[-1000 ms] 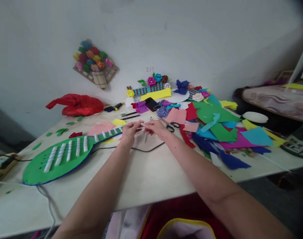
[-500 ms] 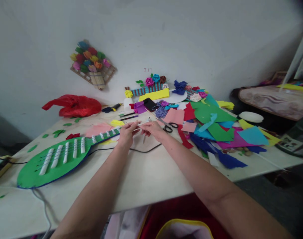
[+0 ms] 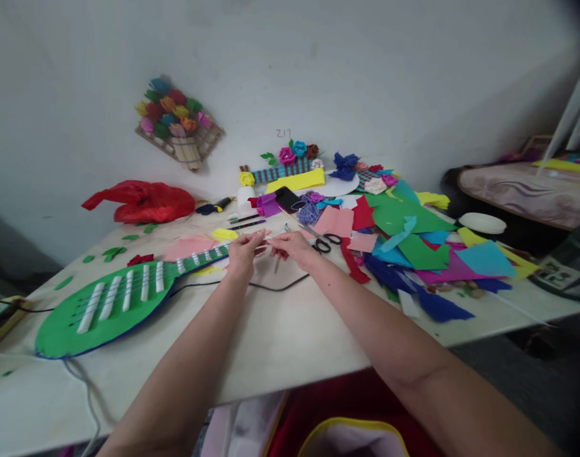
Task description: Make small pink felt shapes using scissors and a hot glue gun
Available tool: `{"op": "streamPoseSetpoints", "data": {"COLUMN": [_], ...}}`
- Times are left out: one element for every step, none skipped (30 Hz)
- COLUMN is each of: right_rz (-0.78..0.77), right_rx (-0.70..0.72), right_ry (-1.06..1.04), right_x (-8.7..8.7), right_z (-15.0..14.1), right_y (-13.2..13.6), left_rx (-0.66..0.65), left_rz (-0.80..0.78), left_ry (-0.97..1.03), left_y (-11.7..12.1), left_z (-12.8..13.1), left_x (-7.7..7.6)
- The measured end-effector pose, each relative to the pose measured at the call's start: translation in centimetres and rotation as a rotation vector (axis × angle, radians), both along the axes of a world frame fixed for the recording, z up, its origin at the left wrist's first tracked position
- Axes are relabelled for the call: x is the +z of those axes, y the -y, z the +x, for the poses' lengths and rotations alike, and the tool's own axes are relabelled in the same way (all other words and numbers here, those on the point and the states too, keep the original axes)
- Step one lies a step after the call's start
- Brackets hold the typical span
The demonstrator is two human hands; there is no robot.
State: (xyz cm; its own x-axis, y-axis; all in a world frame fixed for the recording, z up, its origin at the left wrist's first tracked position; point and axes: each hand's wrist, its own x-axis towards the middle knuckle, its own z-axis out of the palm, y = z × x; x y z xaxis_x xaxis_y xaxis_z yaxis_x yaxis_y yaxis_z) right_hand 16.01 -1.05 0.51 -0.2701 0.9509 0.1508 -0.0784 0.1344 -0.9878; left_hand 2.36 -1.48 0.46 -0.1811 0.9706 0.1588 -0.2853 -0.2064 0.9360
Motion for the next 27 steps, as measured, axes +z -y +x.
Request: {"op": "streamPoseSetpoints", "data": {"right_rz": [-0.004, -0.010, -0.016, -0.022, -0.025, -0.025, -0.022, -0.020, -0.018, -0.018, -0.020, -0.024, -0.029, -0.038, -0.051, -0.070, -0.091, -0.114, -0.134, -0.152, -0.169, -0.181, -0.189, -0.196, -0.201, -0.202, -0.202], "right_rx": [-0.001, -0.003, -0.005, -0.006, -0.006, -0.005, -0.001, 0.004, 0.010, 0.017, 0.023, 0.030, 0.038, 0.046, 0.055, 0.064, 0.074, 0.083, 0.092, 0.102, 0.111, 0.121, 0.132, 0.142, 0.151, 0.158, 0.165], "right_ry": [-0.003, -0.005, -0.007, -0.008, -0.008, -0.009, -0.012, -0.016, -0.023, -0.032, -0.045, -0.060, -0.077, -0.096, -0.113, -0.129, -0.145, -0.160, -0.175, -0.189, -0.203, -0.217, -0.231, -0.242, -0.252, -0.259, -0.261], "right_x": [0.06, 0.13, 0.21, 0.28, 0.33, 0.36, 0.36, 0.32, 0.24, 0.14, 0.03, -0.08, -0.17, -0.24, -0.28, -0.28, -0.26, -0.23, -0.19, -0.15, -0.13, -0.13, -0.14, -0.16, -0.19, -0.21, -0.22], "right_z": [0.00, -0.01, -0.02, -0.04, -0.06, -0.09, -0.11, -0.13, -0.14, -0.14, -0.13, -0.11, -0.08, -0.05, -0.02, 0.01, 0.04, 0.07, 0.10, 0.13, 0.17, 0.21, 0.25, 0.29, 0.32, 0.35, 0.37], "right_y": [0.07, 0.15, 0.25, 0.34, 0.42, 0.48, 0.51, 0.51, 0.48, 0.41, 0.33, 0.23, 0.13, 0.04, -0.03, -0.09, -0.13, -0.15, -0.16, -0.17, -0.17, -0.18, -0.19, -0.20, -0.22, -0.24, -0.25], "left_rx": [0.004, -0.004, -0.016, -0.031, -0.042, -0.046, -0.047, -0.047, -0.046, -0.046, -0.053, -0.066, -0.082, -0.101, -0.120, -0.135, -0.143, -0.148, -0.152, -0.158, -0.168, -0.181, -0.196, -0.207, -0.214, -0.218, -0.218], "left_rz": [-0.003, -0.005, -0.006, -0.003, 0.000, 0.004, 0.007, 0.008, 0.008, 0.009, 0.011, 0.016, 0.020, 0.024, 0.029, 0.032, 0.033, 0.034, 0.036, 0.037, 0.038, 0.040, 0.044, 0.048, 0.051, 0.051, 0.050], "left_ry": [-0.015, -0.029, -0.041, -0.046, -0.044, -0.036, -0.023, -0.009, 0.004, 0.014, 0.020, 0.023, 0.024, 0.025, 0.029, 0.036, 0.044, 0.052, 0.061, 0.068, 0.073, 0.079, 0.084, 0.087, 0.085, 0.080, 0.073], "left_y": [0.10, 0.18, 0.22, 0.22, 0.19, 0.14, 0.06, -0.01, -0.08, -0.14, -0.17, -0.19, -0.19, -0.18, -0.17, -0.15, -0.14, -0.14, -0.14, -0.15, -0.15, -0.14, -0.12, -0.09, -0.05, -0.01, 0.04], "left_z": [0.02, 0.02, 0.00, -0.04, -0.09, -0.14, -0.20, -0.25, -0.30, -0.34, -0.37, -0.39, -0.40, -0.41, -0.41, -0.43, -0.45, -0.47, -0.51, -0.56, -0.62, -0.67, -0.73, -0.77, -0.81, -0.84, -0.86], "left_x": [0.13, 0.22, 0.27, 0.27, 0.23, 0.16, 0.07, -0.02, -0.10, -0.16, -0.19, -0.19, -0.17, -0.12, -0.08, -0.03, 0.00, 0.02, 0.02, 0.01, 0.00, -0.01, 0.00, 0.02, 0.05, 0.09, 0.13]}}
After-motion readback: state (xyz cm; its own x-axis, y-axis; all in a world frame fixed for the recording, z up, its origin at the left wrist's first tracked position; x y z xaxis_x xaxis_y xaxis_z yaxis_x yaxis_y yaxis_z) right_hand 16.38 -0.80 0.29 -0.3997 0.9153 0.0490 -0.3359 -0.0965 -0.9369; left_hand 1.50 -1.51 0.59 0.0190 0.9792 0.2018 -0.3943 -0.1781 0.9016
